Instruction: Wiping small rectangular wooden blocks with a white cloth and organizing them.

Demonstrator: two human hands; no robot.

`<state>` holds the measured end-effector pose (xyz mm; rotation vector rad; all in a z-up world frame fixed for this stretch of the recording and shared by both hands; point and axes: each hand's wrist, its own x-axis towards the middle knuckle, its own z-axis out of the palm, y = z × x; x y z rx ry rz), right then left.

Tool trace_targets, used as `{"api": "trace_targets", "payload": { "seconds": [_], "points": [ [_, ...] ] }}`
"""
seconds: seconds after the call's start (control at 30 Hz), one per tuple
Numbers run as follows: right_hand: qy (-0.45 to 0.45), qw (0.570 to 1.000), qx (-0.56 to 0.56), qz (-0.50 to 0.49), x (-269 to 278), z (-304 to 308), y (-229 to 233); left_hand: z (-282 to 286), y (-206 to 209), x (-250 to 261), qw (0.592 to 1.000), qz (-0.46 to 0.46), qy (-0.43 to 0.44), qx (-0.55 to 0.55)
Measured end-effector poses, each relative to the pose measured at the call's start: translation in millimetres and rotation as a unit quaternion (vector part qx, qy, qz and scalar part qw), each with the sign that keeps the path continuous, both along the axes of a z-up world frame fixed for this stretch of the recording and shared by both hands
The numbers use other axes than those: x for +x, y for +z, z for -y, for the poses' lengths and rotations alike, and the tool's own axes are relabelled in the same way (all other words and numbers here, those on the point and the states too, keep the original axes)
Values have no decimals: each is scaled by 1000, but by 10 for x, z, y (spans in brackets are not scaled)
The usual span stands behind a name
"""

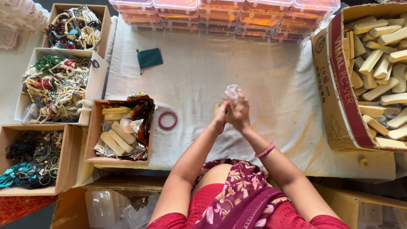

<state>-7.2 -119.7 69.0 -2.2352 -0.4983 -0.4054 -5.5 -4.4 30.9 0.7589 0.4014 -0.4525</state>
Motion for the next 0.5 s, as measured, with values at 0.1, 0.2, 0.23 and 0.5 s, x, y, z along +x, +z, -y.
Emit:
{"api": "trace_targets", "payload": {
  "seconds": [0.1,0.2,0.23,0.5],
  "points": [
    [-104,989,37,-102,169,152,-134,34,-80,-35,980,80,-76,166],
    [-137,975,29,-173,172,256,-44,-102,433,-136,851,202,-142,464],
    [-139,975,4,-173,136,272,6,-176,658,-195,704,251,-168,643],
    [-62,996,-52,-48,16,265,-91,-425,223,-169,588,291,-73,752]
  ]
}}
